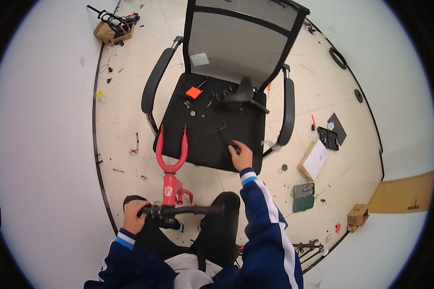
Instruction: The person sits on the floor and assembles a bicycle handlebar using a red clamp and various small parts. They insert and tighten components, adjust the handlebar position, and secure the assembly.
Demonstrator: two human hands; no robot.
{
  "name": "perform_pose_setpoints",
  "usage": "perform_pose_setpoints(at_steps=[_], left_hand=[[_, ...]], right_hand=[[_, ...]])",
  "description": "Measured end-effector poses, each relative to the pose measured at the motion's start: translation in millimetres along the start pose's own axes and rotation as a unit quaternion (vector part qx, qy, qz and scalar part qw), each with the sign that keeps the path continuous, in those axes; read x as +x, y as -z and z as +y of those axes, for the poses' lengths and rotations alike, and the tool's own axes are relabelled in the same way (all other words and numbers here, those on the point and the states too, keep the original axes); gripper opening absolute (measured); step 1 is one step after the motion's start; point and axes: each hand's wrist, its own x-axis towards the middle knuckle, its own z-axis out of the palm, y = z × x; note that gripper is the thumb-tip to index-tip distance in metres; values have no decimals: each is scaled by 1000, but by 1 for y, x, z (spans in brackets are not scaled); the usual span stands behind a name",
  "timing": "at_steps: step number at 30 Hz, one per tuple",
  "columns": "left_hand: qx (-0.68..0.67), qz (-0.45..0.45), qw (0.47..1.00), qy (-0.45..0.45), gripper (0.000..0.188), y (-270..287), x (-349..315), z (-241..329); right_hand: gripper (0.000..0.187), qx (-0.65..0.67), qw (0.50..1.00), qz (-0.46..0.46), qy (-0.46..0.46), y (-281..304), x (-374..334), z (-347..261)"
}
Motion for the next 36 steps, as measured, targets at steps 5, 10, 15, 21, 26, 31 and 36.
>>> perform_pose_setpoints(at_steps=[5, 10, 15, 21, 26, 31, 36], left_hand=[[54, -36, 995, 73, 45, 12, -9, 17], [-13, -54, 986, 157, 34, 83, -22, 79], [-114, -115, 968, 192, 21, 190, -9, 193], [-265, -296, 917, -44, 21, 284, 73, 377], [-215, -452, 847, -178, 20, 282, 112, 427], [-176, -460, 860, -135, 15, 308, 103, 448], [-190, -420, 882, -103, 16, 306, 103, 432]], right_hand=[[27, 38, 998, -28, -43, 28, -39, 6], [18, 15, 957, -250, -147, 133, -144, -25], [18, 97, 882, -398, -233, 236, -183, -194], [19, 229, 750, -620, -25, 316, -123, -414], [13, 157, 744, -642, 97, 336, -120, -432], [16, 157, 757, -630, 73, 360, -126, -442], [23, 142, 744, -651, 55, 350, -126, -437]])
